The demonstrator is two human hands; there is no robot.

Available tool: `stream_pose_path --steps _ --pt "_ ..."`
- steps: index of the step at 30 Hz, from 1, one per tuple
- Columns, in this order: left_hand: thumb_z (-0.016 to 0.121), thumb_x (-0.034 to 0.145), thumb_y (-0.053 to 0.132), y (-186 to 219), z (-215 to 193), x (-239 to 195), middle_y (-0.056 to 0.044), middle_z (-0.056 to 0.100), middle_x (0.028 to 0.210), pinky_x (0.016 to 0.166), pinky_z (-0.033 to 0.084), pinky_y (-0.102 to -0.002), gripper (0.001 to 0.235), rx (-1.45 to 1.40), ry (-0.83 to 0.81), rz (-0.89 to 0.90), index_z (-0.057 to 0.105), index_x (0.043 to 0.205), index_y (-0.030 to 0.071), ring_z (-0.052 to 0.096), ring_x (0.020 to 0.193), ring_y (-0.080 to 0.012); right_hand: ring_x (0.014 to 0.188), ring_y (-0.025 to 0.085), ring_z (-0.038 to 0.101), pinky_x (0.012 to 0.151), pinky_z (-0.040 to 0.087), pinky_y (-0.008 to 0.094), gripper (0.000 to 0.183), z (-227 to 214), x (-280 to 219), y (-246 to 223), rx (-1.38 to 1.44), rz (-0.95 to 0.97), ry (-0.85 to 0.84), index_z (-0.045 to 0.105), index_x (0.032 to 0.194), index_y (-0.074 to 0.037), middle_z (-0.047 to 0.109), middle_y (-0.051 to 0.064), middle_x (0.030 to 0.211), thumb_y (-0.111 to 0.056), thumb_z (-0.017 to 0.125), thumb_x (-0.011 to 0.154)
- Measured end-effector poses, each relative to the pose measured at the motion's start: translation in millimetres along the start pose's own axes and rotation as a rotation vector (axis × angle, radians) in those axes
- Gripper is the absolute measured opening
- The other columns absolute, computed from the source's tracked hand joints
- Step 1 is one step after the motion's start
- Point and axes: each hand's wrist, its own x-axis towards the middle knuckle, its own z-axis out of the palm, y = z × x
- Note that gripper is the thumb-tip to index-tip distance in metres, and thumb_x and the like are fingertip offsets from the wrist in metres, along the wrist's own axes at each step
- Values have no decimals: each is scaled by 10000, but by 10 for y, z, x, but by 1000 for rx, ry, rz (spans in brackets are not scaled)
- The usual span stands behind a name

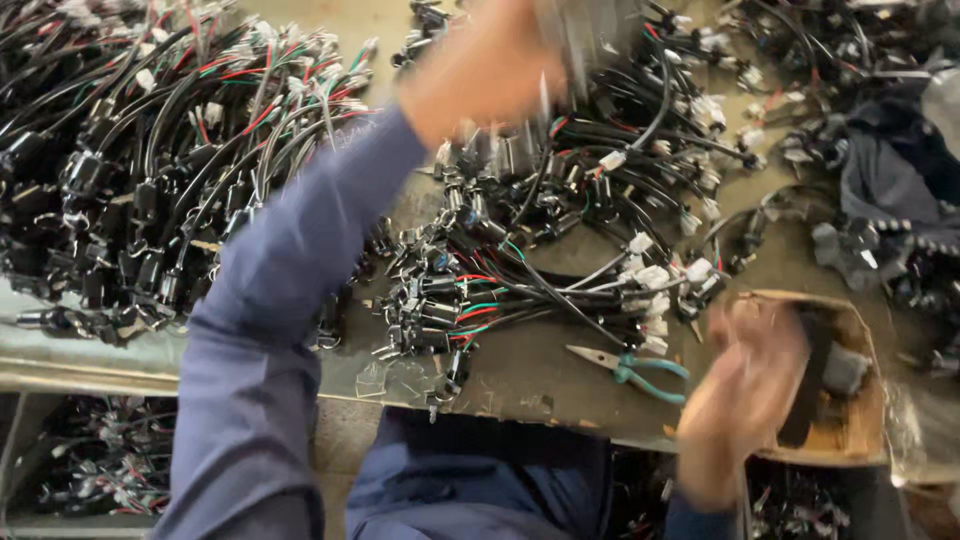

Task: The person strips insulation from multiple automotive wiring harnesses using pliers. They repeatedly pick up harnesses, strip sections of the outer sheath, and place the processed items into bins below the table.

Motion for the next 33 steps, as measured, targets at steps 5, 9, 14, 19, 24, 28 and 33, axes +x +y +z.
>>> stream_pose_path --steps 5,9,14,19,24,28,33 --pt "639 825 46 557 762 -611 -211 641 1022 844 499 -518 530 -191 -246 -99 479 1329 2 635 987 -443 1230 240 548 1073 463 428 875 179 1178 -32 833 370 -315 287 1547 -42 532 141 1428 -568 695 979" --pt "665 683 66 410 1145 -956 -233 649 1056 819 500 -496 647 -208 -198 -18 482 1297 -18 620 994 -447 1080 183 573 921 483 326 644 170 1374 68 1089 406 -326 415 1465 -57 585 108 1343 -448 672 1023" --pt "703 862 90 496 1000 -709 -223 666 1076 883 488 -494 486 -192 -163 -23 522 1306 9 626 1048 -437 894 112 603 731 509 198 368 141 1207 -205 1128 398 -303 576 1362 -77 651 68 1236 -299 645 1077" --pt "664 899 35 607 1081 -689 -225 672 1225 989 520 -451 582 -391 -139 18 453 1439 -12 623 1185 -426 1010 164 645 841 526 272 257 287 1026 -430 292 -174 -295 595 1341 -117 670 43 1291 -200 652 1105" --pt "622 846 3 813 1402 -716 -179 691 1226 957 562 -376 583 -568 82 -169 463 1405 -28 690 1153 -282 1121 218 612 933 483 364 339 316 995 -361 -436 -701 -271 610 1324 -144 641 36 1334 -126 630 986" --pt "528 941 34 402 1120 -693 -126 652 1049 809 483 -359 249 -1116 204 -571 516 1188 2 596 941 -224 1185 253 577 969 446 425 477 62 283 -350 -748 -668 -585 632 1314 -149 617 46 1368 -77 609 843" --pt "411 1060 73 4 705 -662 -59 605 827 624 384 -336 227 -1484 284 -586 582 916 39 479 676 -151 1235 294 526 981 409 473 713 31 -697 128 -668 -664 -1086 659 1303 -196 582 34 1414 8 583 625"
